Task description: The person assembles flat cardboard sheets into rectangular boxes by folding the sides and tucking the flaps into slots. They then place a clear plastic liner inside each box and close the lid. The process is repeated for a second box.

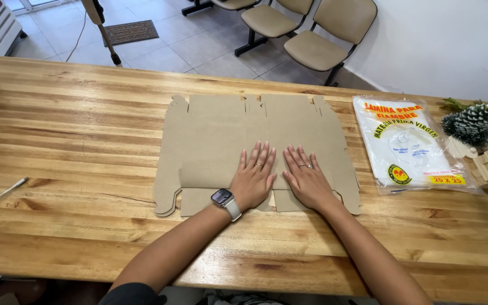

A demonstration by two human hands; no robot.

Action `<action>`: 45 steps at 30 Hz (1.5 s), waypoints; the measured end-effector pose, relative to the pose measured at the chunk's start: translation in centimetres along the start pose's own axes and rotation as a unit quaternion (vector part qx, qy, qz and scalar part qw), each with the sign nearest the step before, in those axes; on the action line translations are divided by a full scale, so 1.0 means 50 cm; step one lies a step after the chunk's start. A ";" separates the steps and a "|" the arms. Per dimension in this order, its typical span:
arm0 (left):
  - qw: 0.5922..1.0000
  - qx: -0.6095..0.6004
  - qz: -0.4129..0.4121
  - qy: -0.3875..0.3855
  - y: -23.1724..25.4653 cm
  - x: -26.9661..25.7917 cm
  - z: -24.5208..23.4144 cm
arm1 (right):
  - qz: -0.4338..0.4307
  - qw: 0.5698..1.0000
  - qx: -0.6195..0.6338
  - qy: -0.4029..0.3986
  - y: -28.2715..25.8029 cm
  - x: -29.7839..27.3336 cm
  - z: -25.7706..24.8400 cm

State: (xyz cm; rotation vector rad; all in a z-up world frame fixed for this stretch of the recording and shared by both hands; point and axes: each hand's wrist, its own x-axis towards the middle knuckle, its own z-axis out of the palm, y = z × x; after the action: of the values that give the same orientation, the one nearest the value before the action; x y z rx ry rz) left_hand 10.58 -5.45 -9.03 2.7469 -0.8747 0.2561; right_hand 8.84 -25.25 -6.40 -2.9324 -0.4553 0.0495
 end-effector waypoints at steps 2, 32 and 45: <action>1.000 -0.019 0.003 -0.020 -0.037 -0.026 -0.032 | 0.000 1.000 -0.005 -0.008 0.023 -0.017 -0.005; 0.997 -0.056 -0.009 0.058 -0.205 -0.345 -0.282 | 0.101 0.804 0.582 0.070 0.121 0.054 0.175; 0.961 -0.008 -0.258 -0.098 -0.249 -0.268 -0.177 | 0.174 0.880 0.438 0.050 -0.107 -0.057 -0.043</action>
State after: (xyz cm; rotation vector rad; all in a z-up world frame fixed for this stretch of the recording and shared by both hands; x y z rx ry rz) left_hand 6.28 14.17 -6.05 2.8949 -0.1706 -0.1237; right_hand 4.63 -21.44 -3.33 -2.0589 0.1168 0.1150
